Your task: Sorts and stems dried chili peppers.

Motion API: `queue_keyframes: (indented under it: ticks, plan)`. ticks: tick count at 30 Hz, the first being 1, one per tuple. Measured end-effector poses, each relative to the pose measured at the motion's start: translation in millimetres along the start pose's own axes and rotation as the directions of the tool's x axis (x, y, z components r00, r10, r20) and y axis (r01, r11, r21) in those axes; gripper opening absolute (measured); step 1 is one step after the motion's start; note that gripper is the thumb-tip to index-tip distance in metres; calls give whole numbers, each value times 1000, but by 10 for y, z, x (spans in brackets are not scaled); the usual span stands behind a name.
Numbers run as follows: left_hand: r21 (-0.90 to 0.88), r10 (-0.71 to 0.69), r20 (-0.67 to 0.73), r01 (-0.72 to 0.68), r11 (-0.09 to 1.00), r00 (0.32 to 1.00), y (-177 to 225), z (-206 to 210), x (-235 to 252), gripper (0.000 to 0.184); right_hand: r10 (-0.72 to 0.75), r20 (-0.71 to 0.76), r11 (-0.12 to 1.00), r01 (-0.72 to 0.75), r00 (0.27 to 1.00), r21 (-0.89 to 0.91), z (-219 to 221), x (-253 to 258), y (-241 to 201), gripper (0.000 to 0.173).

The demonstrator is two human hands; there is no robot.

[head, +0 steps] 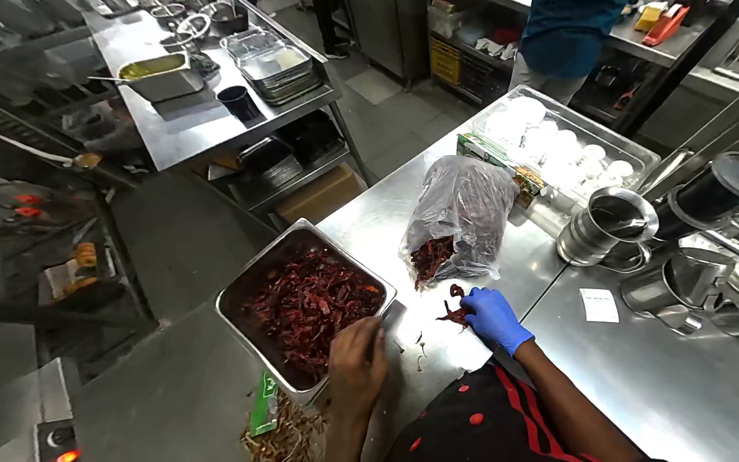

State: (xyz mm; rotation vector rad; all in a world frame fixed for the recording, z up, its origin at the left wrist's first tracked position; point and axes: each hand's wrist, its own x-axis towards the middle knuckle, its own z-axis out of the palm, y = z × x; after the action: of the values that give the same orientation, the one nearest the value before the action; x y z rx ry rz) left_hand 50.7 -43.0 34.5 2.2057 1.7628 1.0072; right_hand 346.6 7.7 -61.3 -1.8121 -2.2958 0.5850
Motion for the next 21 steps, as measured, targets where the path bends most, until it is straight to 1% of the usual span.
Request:
queue_keyframes:
  ticks: [2, 3, 4, 5, 7, 8, 10, 12, 14, 15, 17, 19, 20, 21]
  plan:
    - [-10, 32, 43, -32, 999, 999, 73, 109, -5, 30, 12, -36, 1000, -12, 999, 2, 39, -10, -36, 12]
    - [-18, 53, 61, -52, 999, 997, 111, 157, -7, 30, 20, -65, 999, -17, 998, 42, 45, -21, -42, 10]
    - [-35, 76, 75, -74, 997, 994, 149, 206, -8, 30, 35, -79, 993, -26, 996, 111, 25, -35, -42, 9]
    - [-63, 98, 85, -93, 994, 991, 190, 251, -3, 29, 52, -65, 975, -37, 997, 218, -35, -44, -46, 8]
    - [-120, 133, 116, -119, 986, 984, 261, 333, 8, 30, 51, 50, 892, -68, 997, 447, -263, -68, -87, 10]
    - [-138, 152, 143, -133, 982, 978, 289, 365, 18, 32, 14, 101, 852, -65, 995, 520, -376, -82, -114, 11]
    - [-151, 203, 196, -175, 973, 959, 349, 416, 68, 37, -96, 154, 790, -19, 983, 613, -578, -105, -188, 12]
    - [-153, 225, 186, -199, 968, 956, 420, 455, 116, 37, -165, 166, 722, 4, 972, 692, -756, -126, -311, 16]
    - [-160, 186, 72, -173, 972, 980, 475, 506, 123, 30, -168, 130, 615, 1, 977, 789, -870, -153, -446, 20]
    - [-186, 143, 14, -138, 973, 990, 501, 524, 128, 29, -130, 96, 544, -10, 987, 839, -895, -167, -516, 24]
    - [-294, 37, -54, -51, 954, 998, 554, 522, 166, 27, -72, 48, 383, -17, 996, 923, -911, -186, -627, 33]
    - [-436, -54, -54, 25, 900, 997, 592, 482, 220, 27, -45, 18, 229, -8, 999, 973, -882, -167, -712, 40]
    - [-492, -72, -36, 45, 870, 997, 604, 462, 233, 27, -24, 8, 190, -3, 1000, 982, -862, -157, -754, 40]
    - [-530, -72, -12, 55, 846, 997, 612, 450, 232, 27, -9, -6, 183, 7, 1000, 983, -840, -151, -792, 40]
